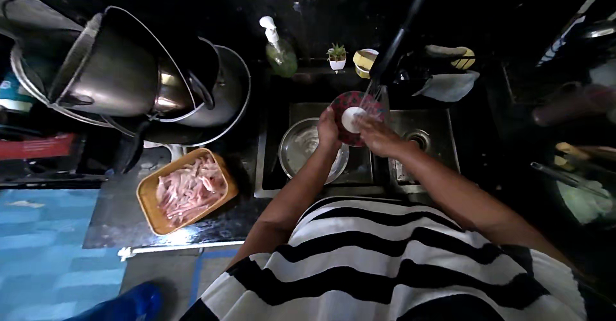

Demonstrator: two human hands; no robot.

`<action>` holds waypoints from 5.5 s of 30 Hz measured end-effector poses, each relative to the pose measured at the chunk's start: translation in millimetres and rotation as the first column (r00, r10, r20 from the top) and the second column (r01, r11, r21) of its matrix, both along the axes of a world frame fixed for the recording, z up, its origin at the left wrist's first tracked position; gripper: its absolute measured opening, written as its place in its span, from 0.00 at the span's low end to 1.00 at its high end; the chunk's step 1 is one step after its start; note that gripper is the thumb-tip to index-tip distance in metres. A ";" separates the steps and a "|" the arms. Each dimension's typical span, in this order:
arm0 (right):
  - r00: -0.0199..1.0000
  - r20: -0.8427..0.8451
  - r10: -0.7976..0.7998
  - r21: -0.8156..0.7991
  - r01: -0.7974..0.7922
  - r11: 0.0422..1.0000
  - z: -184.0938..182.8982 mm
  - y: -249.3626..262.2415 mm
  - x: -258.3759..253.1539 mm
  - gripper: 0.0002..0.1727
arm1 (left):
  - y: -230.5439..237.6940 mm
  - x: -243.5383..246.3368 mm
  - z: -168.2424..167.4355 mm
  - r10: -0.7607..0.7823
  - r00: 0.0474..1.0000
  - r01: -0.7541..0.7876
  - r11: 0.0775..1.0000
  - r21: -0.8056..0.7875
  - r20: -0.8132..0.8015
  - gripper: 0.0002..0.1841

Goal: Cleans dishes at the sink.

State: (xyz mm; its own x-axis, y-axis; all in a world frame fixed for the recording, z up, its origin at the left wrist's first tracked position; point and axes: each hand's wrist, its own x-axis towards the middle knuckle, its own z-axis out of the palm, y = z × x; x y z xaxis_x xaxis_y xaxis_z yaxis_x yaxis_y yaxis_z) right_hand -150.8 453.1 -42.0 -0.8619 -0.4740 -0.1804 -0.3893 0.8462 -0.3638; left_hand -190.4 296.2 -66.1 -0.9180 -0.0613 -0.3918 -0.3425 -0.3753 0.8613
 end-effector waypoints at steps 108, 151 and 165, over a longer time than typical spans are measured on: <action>0.818 -0.182 -0.545 -0.170 0.520 0.837 15.2 -27.5 -56.4 0.34 | -12.2 5.5 -14.3 -0.226 0.970 0.231 0.727 0.646 -0.092 0.22; 0.992 -0.023 -0.121 -0.041 0.120 0.992 2.3 -40.3 -12.3 0.49 | -13.8 -3.9 -9.9 -0.133 0.991 0.122 0.920 0.373 0.004 0.26; 0.888 -0.041 -0.458 -0.143 0.448 0.883 23.4 -5.8 -21.1 0.33 | -12.7 -3.8 -38.6 -0.087 0.991 0.034 0.892 0.451 0.098 0.18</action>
State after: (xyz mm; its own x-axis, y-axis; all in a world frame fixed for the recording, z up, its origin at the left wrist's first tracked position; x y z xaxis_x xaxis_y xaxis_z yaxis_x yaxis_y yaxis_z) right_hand -171.9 447.3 -18.5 -0.9962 -0.0434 -0.0754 -0.0035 0.8856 -0.4645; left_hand -194.2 283.5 -104.7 -0.8626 0.1989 -0.4652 -0.4612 -0.6871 0.5614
